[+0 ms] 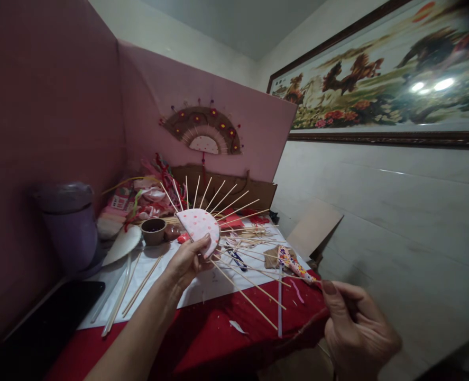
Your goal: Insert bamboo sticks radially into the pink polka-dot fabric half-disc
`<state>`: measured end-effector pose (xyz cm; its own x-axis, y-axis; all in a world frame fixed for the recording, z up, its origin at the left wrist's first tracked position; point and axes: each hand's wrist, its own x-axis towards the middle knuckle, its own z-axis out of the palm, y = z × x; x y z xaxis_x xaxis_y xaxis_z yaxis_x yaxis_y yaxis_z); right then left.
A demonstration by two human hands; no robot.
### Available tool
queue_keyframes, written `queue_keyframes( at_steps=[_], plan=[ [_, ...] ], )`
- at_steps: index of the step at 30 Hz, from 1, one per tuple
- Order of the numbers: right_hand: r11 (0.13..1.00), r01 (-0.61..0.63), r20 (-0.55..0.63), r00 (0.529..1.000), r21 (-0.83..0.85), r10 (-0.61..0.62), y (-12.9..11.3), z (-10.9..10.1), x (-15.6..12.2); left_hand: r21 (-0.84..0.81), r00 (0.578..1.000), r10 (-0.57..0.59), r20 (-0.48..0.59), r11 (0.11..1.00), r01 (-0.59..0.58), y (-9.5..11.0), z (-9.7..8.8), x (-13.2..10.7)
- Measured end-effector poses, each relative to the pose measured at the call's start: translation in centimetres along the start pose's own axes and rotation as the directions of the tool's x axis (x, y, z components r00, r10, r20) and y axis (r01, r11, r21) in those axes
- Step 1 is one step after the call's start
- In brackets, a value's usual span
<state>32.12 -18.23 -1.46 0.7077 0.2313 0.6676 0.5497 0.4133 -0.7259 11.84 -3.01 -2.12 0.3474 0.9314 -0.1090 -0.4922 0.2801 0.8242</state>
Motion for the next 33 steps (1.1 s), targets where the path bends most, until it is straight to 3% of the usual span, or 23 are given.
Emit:
queue_keyframes(
  at_steps=[6,15,23,29,33],
  plan=[
    [0.999,0.01,0.035,0.999,0.036,-0.011,0.8,0.5,1.1,-0.038,1.0,-0.013,0.019,0.999,0.014,-0.5,-0.4,0.7],
    [1.0,0.01,-0.01,1.0,0.025,-0.01,0.7,1.0,1.3,-0.114,1.0,-0.021,0.019,0.993,0.023,-0.4,-0.2,0.5],
    [0.999,-0.016,0.01,1.0,0.032,0.016,0.9,-0.1,0.4,-0.161,1.0,0.002,-0.016,0.987,-0.004,-0.2,0.3,0.2],
    [0.982,0.144,0.013,0.99,-0.118,-0.144,0.7,-1.5,-1.2,-0.088,1.0,0.023,-0.009,0.996,-0.024,-0.1,0.1,0.1],
    [0.99,0.075,0.062,0.996,-0.118,-0.068,1.6,-2.0,-1.5,-0.155,0.996,-0.016,-0.082,0.988,0.003,0.4,0.4,-0.1]
  ],
)
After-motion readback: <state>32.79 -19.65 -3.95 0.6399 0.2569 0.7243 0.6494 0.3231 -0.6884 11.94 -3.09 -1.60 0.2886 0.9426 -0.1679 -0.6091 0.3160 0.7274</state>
